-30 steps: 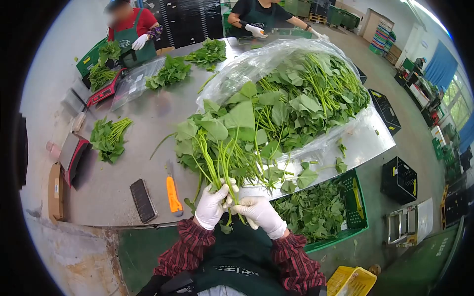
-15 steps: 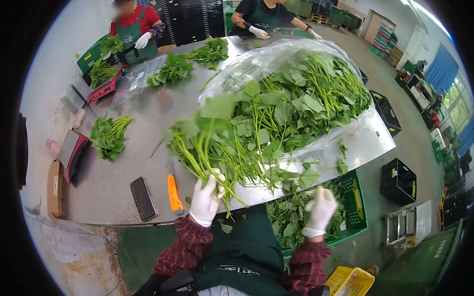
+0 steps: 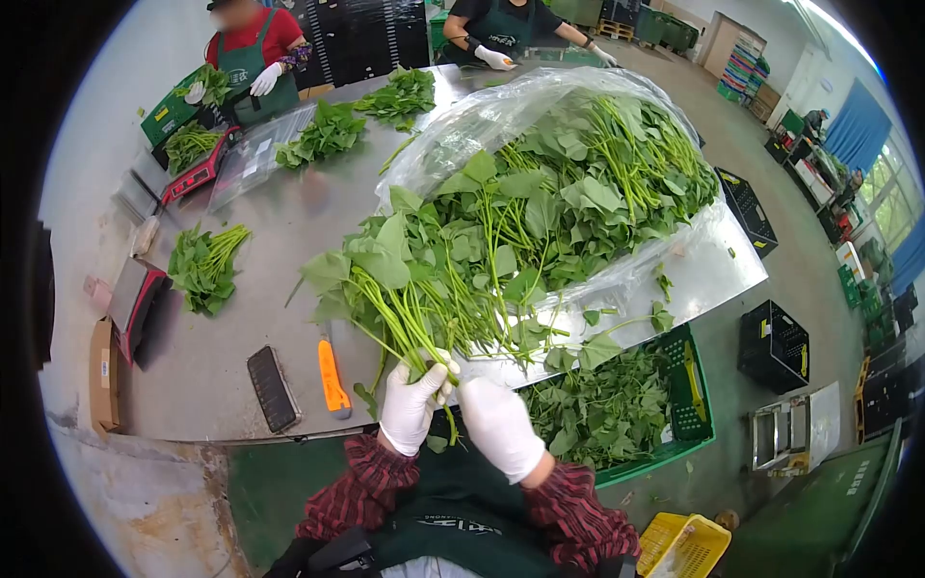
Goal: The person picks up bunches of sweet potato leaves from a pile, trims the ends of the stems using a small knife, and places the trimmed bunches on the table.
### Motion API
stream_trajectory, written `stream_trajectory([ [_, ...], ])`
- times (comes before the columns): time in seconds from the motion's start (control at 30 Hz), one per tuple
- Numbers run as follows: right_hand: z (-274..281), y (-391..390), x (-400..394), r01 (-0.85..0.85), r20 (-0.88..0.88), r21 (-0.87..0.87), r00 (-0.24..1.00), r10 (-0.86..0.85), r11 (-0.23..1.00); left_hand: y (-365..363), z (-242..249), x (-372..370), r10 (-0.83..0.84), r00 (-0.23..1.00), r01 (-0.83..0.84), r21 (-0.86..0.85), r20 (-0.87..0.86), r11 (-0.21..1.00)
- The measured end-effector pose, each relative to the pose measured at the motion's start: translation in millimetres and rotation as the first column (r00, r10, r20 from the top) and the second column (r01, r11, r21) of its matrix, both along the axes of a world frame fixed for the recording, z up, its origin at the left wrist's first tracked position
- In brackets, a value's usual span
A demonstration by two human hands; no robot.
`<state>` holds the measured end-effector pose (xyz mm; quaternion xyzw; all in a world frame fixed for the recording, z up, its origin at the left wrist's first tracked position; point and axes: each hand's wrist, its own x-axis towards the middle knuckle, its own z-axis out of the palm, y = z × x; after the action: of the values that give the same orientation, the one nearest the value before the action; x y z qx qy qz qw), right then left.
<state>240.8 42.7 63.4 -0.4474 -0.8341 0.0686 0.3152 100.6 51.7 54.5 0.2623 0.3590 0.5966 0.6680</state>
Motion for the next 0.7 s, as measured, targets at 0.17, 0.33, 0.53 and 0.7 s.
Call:
stream_trajectory([
  [0.17, -10.4, 6.6, -16.1, -0.006, -0.098, 0.018, 0.995, 0.008, 1.0, -3.3, -3.3, -7.6, -0.024, 0.99, 0.017, -0.052, -0.14, 0.999],
  [0.33, -37.8, 56.1, 11.4, 0.438, -0.043, -0.102, 0.895, -0.444, 0.893, 1.1, -13.8, -22.6, -0.004, 0.985, 0.003, -0.003, -0.174, 1.0],
  [0.53, -88.1, 125.0, 37.0, 0.424, 0.099, -0.07, 0.904, -0.417, 0.903, 4.8, -6.5, -28.7, 0.039, 0.988, -0.053, 0.089, 0.148, 0.995],
  [0.7, -10.2, 109.1, 24.0, 0.398, -0.341, -0.251, 0.817, -0.466, 0.882, 7.3, -6.4, -37.3, 0.132, 0.984, -0.14, 0.06, 0.117, 0.988],
])
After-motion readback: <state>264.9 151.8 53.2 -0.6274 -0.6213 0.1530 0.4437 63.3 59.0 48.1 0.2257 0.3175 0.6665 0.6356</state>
